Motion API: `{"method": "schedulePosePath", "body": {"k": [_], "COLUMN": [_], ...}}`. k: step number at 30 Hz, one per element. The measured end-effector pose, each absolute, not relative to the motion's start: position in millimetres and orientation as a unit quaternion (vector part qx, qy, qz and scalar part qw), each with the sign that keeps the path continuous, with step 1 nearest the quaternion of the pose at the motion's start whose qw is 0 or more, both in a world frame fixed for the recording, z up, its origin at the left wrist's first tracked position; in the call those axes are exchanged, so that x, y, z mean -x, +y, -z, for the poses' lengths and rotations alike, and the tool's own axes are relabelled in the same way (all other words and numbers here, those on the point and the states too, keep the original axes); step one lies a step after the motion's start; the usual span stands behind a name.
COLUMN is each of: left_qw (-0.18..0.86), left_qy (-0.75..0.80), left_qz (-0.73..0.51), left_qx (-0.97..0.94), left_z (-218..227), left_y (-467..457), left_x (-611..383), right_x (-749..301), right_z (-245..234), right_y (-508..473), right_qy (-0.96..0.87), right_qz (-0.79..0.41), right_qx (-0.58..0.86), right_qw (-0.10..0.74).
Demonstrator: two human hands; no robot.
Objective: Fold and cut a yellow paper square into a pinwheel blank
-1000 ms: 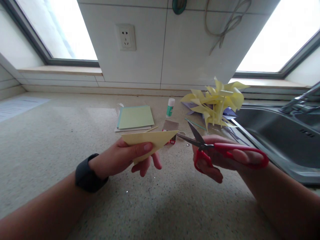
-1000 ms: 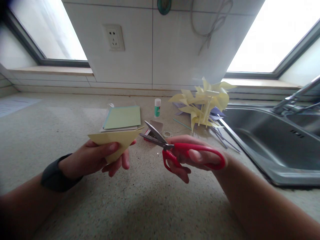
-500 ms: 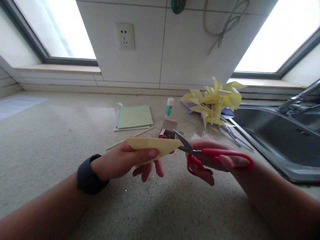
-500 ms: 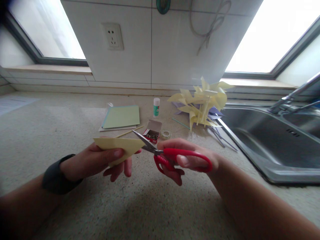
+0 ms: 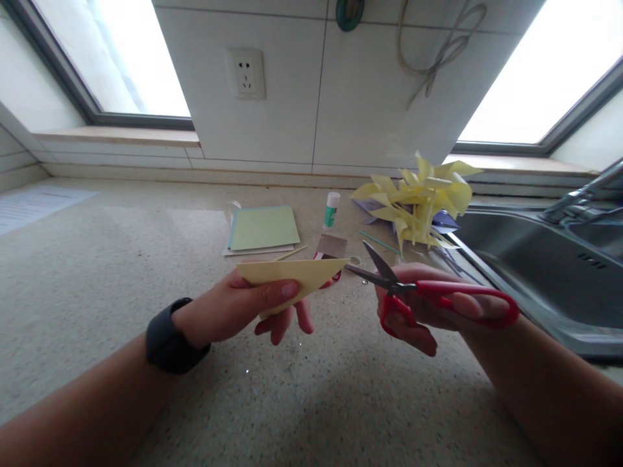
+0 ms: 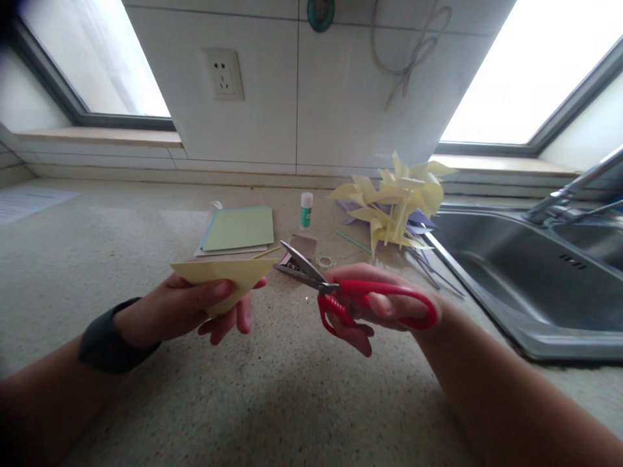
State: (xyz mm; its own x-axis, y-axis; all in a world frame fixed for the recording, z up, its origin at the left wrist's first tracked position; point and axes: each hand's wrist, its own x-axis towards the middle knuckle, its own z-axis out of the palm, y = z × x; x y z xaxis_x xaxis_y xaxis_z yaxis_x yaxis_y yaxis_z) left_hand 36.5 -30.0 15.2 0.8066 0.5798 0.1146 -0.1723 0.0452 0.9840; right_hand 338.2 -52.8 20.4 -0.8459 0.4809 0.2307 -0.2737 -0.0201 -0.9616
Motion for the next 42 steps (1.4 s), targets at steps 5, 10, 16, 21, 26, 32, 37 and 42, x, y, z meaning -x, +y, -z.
{"method": "schedulePosePath", "body": {"k": [5,10,16,21,26,32,37,42], "left_qw": [0.718,0.714,0.693,0.665,0.651,0.646,0.624,0.605], "left_qy": [0.187,0.184,0.128,0.151,0.157,0.151,0.147,0.147], "left_qz": [-0.225,-0.190,-0.209,-0.192,-0.175,-0.172,-0.180,-0.177], "left_qx": [-0.631,-0.649,-0.678,-0.706,-0.722,-0.728,-0.747,-0.763], "left_z": [-19.4,-24.4,-21.3,-21.2,-23.4,-24.8,-24.1,-24.7], "left_y": [-31.6,-31.3,-29.4,-29.6,-31.3,-32.7,-32.3,-30.0], "left_x": [-31.4,-27.3,-28.9,-27.8,-27.3,-27.7,-27.6,-28.2], "right_x": [-341.8,-345.0,-339.9,-342.7,-344.7,-344.4,-346.0,-347.1], "right_z": [-14.7,-9.4,-10.6,-13.2,-20.3,-20.7,-18.0,-17.0], "right_y": [-50.5,-55.3,-65.0,-61.1,-49.5,-49.1,-51.4,-52.2], "right_qy": [-0.639,-0.623,-0.606,-0.610,-0.635,-0.615,-0.612,-0.604], "right_qz": [-0.733,-0.741,-0.743,-0.747,-0.751,-0.774,-0.771,-0.776], "right_qx": [0.039,0.044,0.063,0.054,0.028,0.059,0.086,0.101], "right_qw": [0.230,0.246,0.277,0.259,0.178,0.140,0.155,0.153]}}
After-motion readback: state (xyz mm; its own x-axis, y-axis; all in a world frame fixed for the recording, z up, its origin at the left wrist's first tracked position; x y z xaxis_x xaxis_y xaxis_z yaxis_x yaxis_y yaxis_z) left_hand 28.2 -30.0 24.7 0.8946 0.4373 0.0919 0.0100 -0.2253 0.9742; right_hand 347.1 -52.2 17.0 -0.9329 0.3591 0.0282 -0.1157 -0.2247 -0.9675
